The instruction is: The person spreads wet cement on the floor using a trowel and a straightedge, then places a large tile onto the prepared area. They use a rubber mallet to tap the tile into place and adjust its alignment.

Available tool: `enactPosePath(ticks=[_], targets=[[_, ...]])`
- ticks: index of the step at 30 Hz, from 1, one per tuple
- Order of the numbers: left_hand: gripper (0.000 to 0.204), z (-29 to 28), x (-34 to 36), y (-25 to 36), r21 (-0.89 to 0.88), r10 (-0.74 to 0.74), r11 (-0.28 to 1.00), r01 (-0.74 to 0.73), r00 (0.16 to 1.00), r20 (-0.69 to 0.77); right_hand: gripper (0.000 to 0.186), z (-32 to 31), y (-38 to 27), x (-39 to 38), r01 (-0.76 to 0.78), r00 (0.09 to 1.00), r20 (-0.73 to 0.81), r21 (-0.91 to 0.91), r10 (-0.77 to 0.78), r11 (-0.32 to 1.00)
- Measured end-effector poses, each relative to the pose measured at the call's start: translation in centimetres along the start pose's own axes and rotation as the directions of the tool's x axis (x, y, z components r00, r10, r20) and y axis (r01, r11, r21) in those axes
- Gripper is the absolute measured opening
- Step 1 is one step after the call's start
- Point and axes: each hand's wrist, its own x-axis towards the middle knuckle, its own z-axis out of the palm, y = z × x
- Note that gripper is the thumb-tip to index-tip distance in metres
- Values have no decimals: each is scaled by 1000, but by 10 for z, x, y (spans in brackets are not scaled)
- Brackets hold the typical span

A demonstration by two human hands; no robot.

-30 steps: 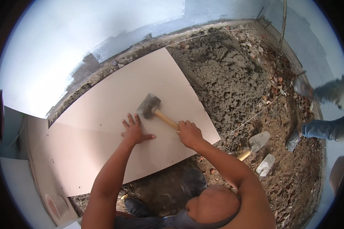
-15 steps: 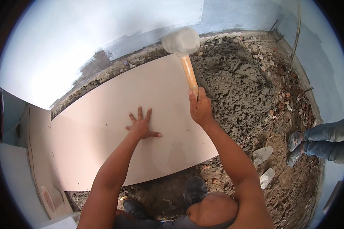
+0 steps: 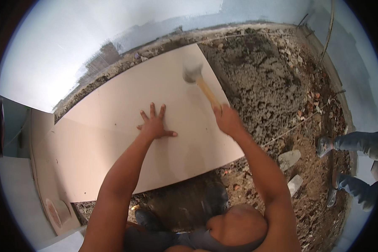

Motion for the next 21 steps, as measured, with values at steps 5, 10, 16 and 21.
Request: enactPosePath(ticks=[5, 10, 16, 21], targets=[[143, 6, -3, -10, 35, 15, 999, -16, 999, 45, 37, -38, -49, -68, 132, 990, -100, 424, -99, 896], [145, 6, -2, -2, 99, 71, 992, -76, 996, 53, 40, -18, 42, -128, -41, 995, 99, 77, 33, 996], [146, 16, -3, -21, 102, 34, 994, -38, 998, 45, 40, -60, -31, -125, -72, 996, 78, 316, 49, 946], [144, 13, -3, -6, 98, 78, 992, -80, 997, 20, 35, -27, 58, -183, 301, 951, -111, 113, -289, 947]])
